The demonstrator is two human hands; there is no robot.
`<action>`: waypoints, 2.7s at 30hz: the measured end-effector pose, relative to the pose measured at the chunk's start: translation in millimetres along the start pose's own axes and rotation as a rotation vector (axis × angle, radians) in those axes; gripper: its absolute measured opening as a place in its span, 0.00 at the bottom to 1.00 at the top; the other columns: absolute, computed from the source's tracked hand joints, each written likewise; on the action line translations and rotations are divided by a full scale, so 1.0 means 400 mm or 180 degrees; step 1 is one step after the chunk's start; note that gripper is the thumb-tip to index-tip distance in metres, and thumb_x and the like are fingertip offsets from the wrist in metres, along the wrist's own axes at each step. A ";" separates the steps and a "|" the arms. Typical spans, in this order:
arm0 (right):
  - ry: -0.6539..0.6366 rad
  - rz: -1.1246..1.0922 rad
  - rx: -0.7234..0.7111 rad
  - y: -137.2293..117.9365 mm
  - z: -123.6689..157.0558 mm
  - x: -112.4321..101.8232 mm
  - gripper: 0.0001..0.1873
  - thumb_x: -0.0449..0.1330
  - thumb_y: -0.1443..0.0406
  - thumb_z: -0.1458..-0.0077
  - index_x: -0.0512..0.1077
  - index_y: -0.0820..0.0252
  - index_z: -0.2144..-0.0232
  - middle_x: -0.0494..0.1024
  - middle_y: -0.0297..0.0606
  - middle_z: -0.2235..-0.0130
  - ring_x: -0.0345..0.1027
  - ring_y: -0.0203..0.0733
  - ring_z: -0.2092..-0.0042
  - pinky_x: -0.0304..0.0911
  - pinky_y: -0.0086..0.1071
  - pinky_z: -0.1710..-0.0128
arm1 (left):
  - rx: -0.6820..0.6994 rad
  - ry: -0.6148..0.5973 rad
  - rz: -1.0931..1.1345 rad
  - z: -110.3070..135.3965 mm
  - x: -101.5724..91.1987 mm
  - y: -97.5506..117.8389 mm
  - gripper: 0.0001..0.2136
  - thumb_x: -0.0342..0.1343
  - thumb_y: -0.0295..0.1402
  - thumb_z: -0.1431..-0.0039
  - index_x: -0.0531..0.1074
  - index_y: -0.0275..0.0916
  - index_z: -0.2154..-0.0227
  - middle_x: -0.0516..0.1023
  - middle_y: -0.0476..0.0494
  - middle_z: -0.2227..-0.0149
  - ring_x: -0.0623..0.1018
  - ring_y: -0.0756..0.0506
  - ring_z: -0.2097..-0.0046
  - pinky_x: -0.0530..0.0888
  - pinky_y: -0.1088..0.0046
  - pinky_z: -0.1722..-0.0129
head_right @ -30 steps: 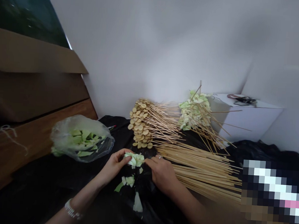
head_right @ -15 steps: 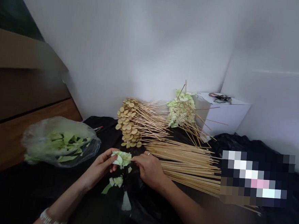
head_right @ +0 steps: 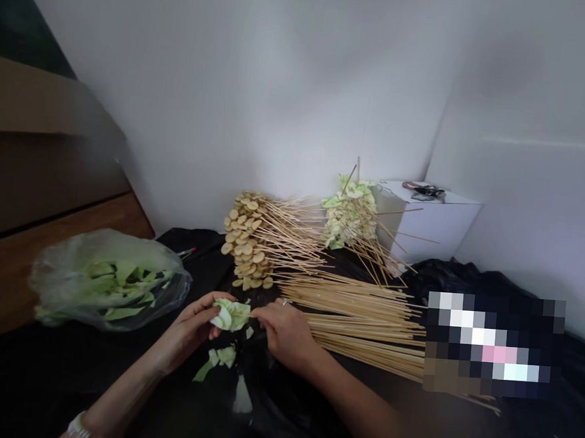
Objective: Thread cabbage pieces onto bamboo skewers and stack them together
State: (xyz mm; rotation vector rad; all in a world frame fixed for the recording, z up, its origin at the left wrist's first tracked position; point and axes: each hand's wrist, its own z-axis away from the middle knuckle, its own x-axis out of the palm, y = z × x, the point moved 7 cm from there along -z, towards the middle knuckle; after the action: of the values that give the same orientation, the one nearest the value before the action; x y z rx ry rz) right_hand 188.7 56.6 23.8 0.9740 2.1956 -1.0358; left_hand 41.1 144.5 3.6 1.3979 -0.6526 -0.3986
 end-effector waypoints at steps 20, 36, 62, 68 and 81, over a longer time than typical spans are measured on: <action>-0.0066 -0.0402 0.0124 -0.002 -0.001 0.011 0.14 0.50 0.73 0.41 0.74 0.59 0.60 0.77 0.36 0.66 0.68 0.36 0.65 0.59 0.27 0.63 | -0.0093 -0.0103 0.0188 0.003 0.016 0.003 0.12 0.59 0.34 0.45 0.73 0.36 0.58 0.72 0.47 0.70 0.68 0.54 0.74 0.66 0.81 0.75; 0.0085 -0.0166 0.0177 0.017 0.000 0.007 0.12 0.50 0.68 0.38 0.74 0.58 0.64 0.78 0.37 0.64 0.70 0.38 0.62 0.61 0.29 0.60 | 0.0009 0.0119 0.0109 0.000 -0.002 0.015 0.17 0.57 0.26 0.49 0.72 0.36 0.55 0.73 0.47 0.69 0.68 0.52 0.72 0.67 0.80 0.73; -0.0205 -0.0507 0.0230 0.016 0.014 0.027 0.14 0.47 0.67 0.38 0.73 0.57 0.63 0.76 0.36 0.68 0.69 0.38 0.66 0.62 0.30 0.66 | -0.0035 -0.0137 0.0368 0.008 0.007 0.003 0.22 0.58 0.26 0.53 0.71 0.37 0.51 0.72 0.47 0.70 0.68 0.53 0.74 0.65 0.77 0.73; -0.0164 -0.0318 0.0201 0.015 0.018 0.032 0.14 0.47 0.67 0.37 0.73 0.56 0.63 0.77 0.35 0.68 0.70 0.37 0.67 0.62 0.29 0.66 | 0.0042 -0.0151 0.0270 0.008 0.009 -0.001 0.22 0.59 0.27 0.51 0.70 0.37 0.50 0.72 0.47 0.68 0.69 0.53 0.73 0.66 0.77 0.72; -0.0029 -0.0043 -0.0142 -0.034 0.021 0.030 0.15 0.46 0.70 0.38 0.73 0.58 0.62 0.78 0.40 0.63 0.72 0.39 0.63 0.66 0.31 0.62 | -0.0134 -0.0172 0.0190 0.017 0.035 -0.017 0.24 0.61 0.27 0.52 0.69 0.39 0.49 0.75 0.47 0.67 0.72 0.52 0.72 0.68 0.75 0.68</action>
State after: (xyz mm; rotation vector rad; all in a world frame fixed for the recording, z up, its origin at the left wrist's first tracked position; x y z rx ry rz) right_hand 172.0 48.2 16.4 0.9342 2.2110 -0.9912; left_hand 48.4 129.3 -0.2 1.3283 -0.7246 -0.4016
